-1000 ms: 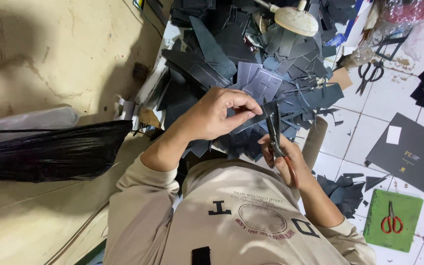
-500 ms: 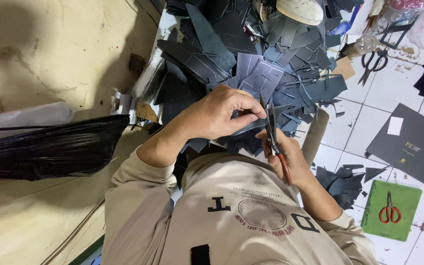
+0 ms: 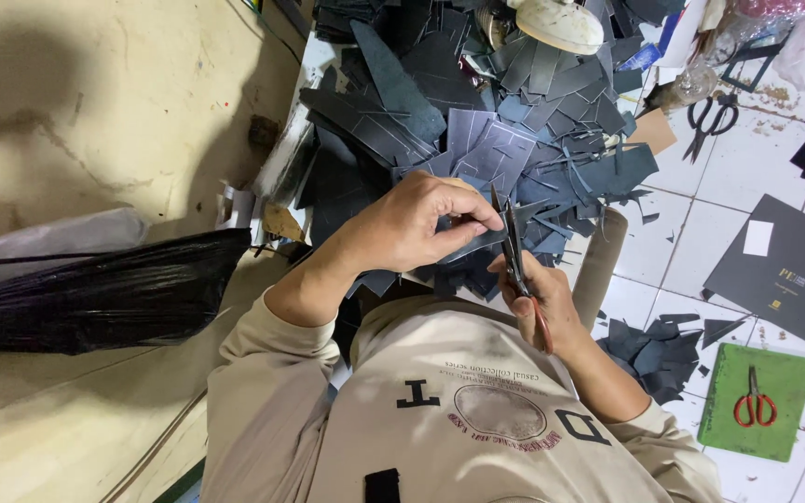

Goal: Trimming the edges of small leather pieces using a pair of scissors

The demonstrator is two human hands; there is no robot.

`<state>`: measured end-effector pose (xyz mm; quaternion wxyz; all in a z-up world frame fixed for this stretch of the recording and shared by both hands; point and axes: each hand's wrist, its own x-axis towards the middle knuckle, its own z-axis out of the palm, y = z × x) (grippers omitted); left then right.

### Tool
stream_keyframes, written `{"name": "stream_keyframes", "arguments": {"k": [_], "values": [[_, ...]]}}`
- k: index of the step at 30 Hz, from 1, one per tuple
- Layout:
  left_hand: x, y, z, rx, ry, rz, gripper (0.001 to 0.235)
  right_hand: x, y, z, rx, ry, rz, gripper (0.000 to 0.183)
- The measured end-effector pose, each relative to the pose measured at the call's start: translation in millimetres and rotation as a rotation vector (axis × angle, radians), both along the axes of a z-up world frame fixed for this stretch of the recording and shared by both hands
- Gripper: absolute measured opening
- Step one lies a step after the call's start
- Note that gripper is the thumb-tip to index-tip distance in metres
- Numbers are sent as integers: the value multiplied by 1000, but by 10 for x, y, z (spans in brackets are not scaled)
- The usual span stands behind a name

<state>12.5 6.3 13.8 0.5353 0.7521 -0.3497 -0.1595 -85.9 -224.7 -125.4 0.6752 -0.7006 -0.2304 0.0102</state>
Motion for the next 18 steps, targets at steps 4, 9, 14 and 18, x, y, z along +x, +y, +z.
{"name": "stream_keyframes", "arguments": {"k": [4, 9, 14, 18], "values": [[-6, 4, -20, -2, -3, 7, 15, -8, 13, -8, 44, 7, -4, 63], [-28, 6, 16, -10, -35, 12, 14, -35, 9, -62, 58, 7, -21, 58], [-38, 0, -17, -17, -23, 8, 14, -77, 33, -85, 84, 15, -46, 57], [-33, -7, -70, -21, -16, 10, 15, -112, 30, -186, 109, 29, -68, 59]]}}
